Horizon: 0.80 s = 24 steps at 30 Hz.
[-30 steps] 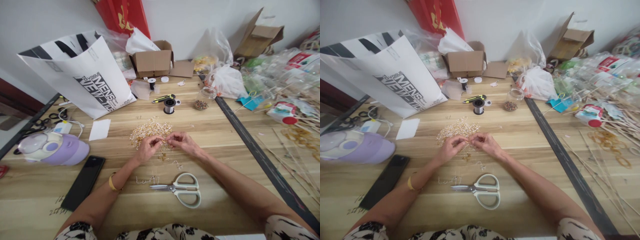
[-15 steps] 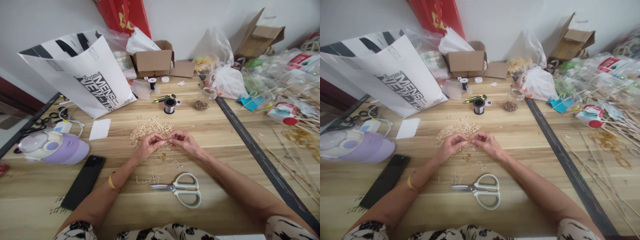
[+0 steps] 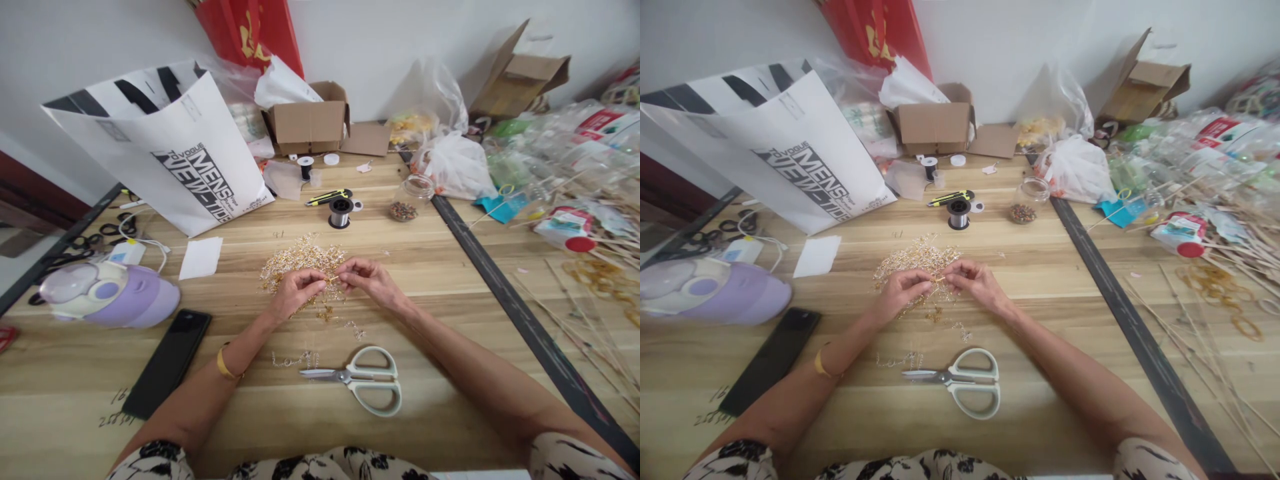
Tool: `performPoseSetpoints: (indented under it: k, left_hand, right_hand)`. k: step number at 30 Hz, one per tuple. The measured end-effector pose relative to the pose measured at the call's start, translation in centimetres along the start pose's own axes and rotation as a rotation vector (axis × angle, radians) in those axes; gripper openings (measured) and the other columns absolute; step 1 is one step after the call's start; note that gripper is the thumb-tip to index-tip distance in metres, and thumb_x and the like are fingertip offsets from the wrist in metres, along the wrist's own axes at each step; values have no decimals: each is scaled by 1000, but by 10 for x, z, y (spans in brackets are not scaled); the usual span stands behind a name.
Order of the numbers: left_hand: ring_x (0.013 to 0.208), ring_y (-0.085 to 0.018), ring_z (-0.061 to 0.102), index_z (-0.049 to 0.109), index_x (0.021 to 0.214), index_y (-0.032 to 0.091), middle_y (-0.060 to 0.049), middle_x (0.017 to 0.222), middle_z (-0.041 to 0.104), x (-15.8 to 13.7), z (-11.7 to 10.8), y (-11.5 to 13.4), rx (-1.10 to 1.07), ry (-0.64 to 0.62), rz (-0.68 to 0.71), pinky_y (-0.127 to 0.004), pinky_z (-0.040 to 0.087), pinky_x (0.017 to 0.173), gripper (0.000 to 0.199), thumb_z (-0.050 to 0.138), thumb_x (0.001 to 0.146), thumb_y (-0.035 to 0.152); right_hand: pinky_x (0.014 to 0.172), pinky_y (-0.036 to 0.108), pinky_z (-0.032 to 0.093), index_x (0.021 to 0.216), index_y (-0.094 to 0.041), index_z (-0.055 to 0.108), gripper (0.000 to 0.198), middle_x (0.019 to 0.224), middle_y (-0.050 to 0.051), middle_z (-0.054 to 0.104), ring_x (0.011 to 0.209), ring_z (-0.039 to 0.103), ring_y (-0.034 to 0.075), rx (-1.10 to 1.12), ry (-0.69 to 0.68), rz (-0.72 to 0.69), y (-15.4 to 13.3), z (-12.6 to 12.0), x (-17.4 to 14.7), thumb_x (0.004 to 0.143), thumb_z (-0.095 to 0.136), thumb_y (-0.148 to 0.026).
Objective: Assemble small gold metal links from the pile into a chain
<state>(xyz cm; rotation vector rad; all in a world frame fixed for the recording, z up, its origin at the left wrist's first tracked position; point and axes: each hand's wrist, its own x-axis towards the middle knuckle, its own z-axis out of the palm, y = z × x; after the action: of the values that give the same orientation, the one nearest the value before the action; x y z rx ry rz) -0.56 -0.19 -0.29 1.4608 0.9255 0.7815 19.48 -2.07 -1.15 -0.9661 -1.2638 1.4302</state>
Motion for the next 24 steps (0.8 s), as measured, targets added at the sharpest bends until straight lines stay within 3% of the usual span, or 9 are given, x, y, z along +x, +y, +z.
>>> performPoseSetpoints:
  k: [7,24]
  left_hand:
    - [66,-13,61,68,89,12,-4,71,68,0,-2,3,-25,-30,-40,-25,50,67,28,67,73,34]
    - [58,-9,52,67,74,13,1,61,60,3,-2,-1,42,12,-4,-21,42,57,20,69,71,32]
  right_hand:
    - [55,20,50,83,-18,69,17,64,-2,63,56,57,8,88,7,78,6,-6,4,72,74,-30]
    - [54,19,48,80,-18,69,19,65,-2,63,58,57,8,177,-7,155,7,-2,3,67,77,-29]
